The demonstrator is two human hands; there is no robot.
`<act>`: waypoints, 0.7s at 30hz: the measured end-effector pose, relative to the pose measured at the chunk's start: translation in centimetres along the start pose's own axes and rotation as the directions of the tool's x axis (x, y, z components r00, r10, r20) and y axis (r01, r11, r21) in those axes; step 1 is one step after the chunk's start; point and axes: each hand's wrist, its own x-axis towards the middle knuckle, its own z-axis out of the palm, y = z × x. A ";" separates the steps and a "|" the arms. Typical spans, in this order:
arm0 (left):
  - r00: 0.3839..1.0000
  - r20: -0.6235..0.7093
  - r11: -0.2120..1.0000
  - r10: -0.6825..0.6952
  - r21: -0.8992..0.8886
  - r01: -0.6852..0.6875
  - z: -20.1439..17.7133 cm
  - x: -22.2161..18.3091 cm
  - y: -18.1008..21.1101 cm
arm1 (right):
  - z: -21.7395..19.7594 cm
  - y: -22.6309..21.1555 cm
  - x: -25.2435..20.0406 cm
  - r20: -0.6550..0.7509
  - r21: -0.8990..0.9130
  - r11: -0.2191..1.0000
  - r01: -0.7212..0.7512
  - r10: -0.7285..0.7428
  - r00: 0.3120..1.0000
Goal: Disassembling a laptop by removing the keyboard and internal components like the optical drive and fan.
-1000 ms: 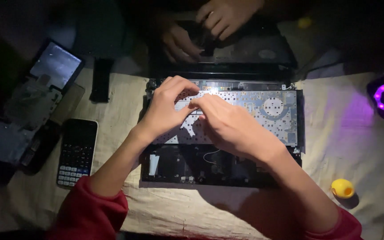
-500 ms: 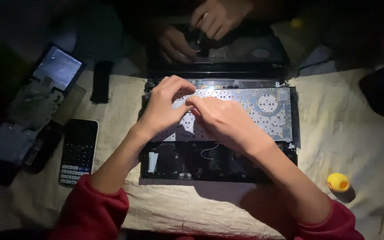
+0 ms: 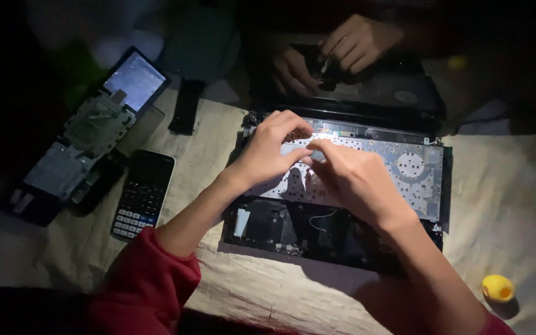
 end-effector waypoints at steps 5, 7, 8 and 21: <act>1.000 0.012 1.000 -0.008 0.006 0.008 0.1 0.0 -0.3 | -0.1 -0.5 0.2 -0.006 0.078 0.997 -0.005 0.005 1.000; 1.000 0.022 1.000 -0.006 0.010 0.006 0.1 -0.2 -0.2 | -0.2 -0.4 0.1 0.008 0.067 0.997 -0.032 0.032 0.999; 1.000 0.011 1.000 -0.010 0.007 0.010 0.1 -0.2 -0.1 | -0.6 -0.5 0.3 0.012 0.086 0.996 -0.007 0.006 1.000; 1.000 0.014 1.000 -0.023 0.012 0.023 0.3 -0.1 -0.3 | -1.2 -0.9 0.7 0.046 0.139 0.988 0.062 -0.069 0.997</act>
